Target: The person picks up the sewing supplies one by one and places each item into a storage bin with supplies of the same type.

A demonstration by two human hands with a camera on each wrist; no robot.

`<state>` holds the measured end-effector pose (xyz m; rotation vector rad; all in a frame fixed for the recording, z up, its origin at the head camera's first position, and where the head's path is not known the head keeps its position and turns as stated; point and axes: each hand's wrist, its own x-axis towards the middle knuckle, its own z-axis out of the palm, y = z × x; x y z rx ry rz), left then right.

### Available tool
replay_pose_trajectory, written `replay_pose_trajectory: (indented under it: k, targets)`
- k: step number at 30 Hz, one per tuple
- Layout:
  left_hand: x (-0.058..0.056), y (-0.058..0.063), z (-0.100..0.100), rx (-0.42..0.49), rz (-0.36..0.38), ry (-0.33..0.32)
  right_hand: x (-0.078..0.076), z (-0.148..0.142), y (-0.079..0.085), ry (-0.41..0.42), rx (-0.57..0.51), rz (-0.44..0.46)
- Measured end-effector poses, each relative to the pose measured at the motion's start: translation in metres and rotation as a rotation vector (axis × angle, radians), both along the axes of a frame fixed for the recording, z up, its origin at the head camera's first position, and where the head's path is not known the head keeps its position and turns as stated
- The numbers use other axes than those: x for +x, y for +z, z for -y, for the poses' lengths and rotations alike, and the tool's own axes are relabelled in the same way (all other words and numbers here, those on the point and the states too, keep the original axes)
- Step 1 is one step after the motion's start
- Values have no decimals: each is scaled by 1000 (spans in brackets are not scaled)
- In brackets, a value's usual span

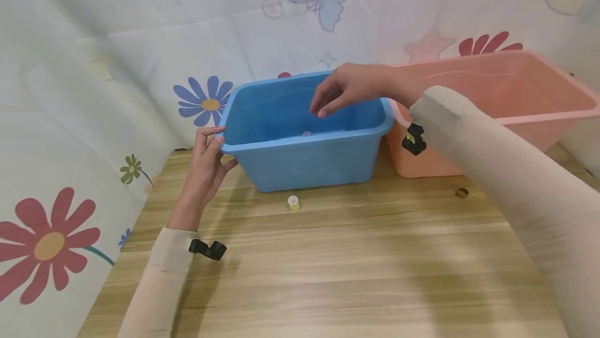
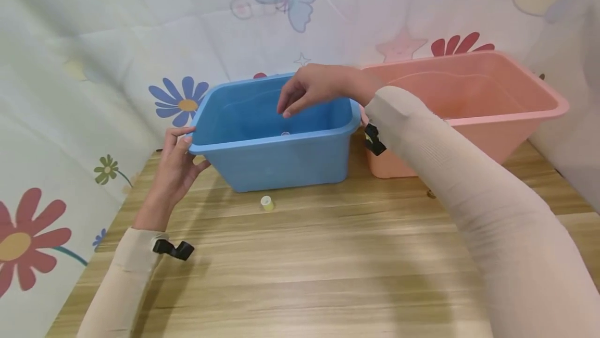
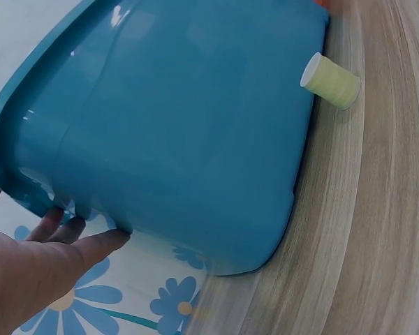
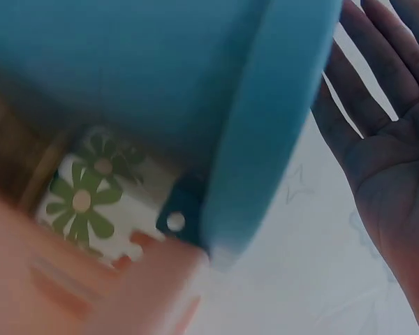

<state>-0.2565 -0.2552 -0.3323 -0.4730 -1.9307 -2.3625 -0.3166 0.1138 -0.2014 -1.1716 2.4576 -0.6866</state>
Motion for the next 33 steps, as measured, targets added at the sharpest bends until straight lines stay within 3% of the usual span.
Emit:
replay_pose_trajectory:
  k: [4,10,15,21,26,33]
  targets:
    - [-1,-1,-3,-3,3,-5,12,-6,-7,29,-53,-37]
    - [-3,0,-5,-17,-6,-8,31,-12,-15,94,-146,-184]
    - [-3,0,-4,-21,4,-3,44,-11,-19,103,-216,-274]
    - [-1,-1,-1,-9,0,9,63,-6,-29,162,-355,-351]
    - [-1,0,0,-12,-1,11,80,-2,-42,204,-458,-374]
    - [2,-1,-1,-10,2,3,99,4,-62,230,-514,-347]
